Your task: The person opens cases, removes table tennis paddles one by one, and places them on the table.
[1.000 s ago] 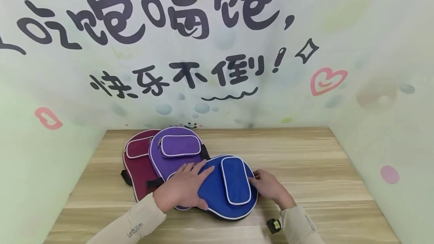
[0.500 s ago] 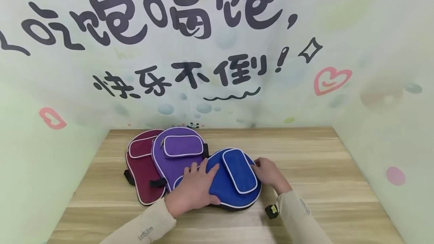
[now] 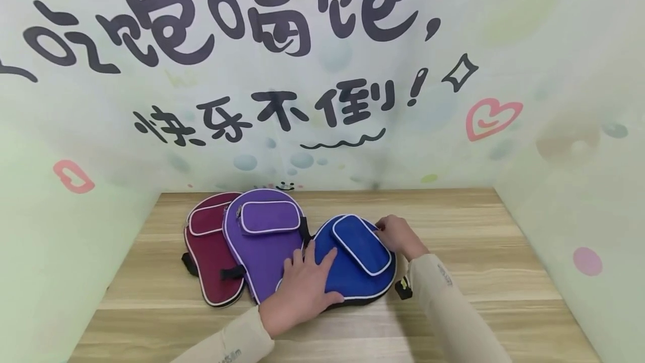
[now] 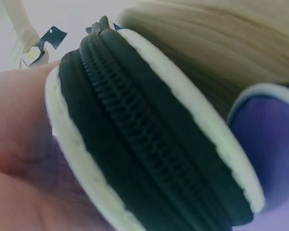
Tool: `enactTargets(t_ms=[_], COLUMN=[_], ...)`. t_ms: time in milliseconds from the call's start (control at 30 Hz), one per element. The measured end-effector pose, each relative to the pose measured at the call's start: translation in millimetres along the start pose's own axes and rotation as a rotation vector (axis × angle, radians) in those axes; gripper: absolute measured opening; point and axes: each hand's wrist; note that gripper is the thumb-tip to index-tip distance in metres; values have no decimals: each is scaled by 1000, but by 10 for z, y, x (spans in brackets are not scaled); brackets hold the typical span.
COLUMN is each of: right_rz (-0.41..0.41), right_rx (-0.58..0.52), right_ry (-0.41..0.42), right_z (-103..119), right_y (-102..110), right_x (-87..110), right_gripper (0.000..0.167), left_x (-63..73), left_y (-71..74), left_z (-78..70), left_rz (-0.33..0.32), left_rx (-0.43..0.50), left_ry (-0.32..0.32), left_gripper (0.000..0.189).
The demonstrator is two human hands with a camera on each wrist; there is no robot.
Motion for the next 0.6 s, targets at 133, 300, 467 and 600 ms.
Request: enactTargets(t_ms=[133, 300, 467, 600], right_rz=[0, 22, 49, 63], right_rx=[30, 14, -12, -5], right_ry=[33, 39, 22, 11], right_z=[-11, 24, 86, 111], right_y=[28, 44, 47, 60], right_x=[-99, -240, -378, -454], right_gripper=[26, 24, 23, 22], left_x=[23, 39, 25, 14], left_y=[-21, -107, -151, -148], left_z=[-41, -141, -245, -270], left_rz=[6, 75, 96, 105], left_rx=[24, 75, 71, 85], left_ry=[-12, -54, -72, -83], left_gripper=[84, 79, 79, 82])
Point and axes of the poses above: each hand's wrist, its own x-axis away from the middle knuckle, its own y-axis out of the back of the hand, z = x × y, and after that the axes turned 13 degrees about -x, right-handed
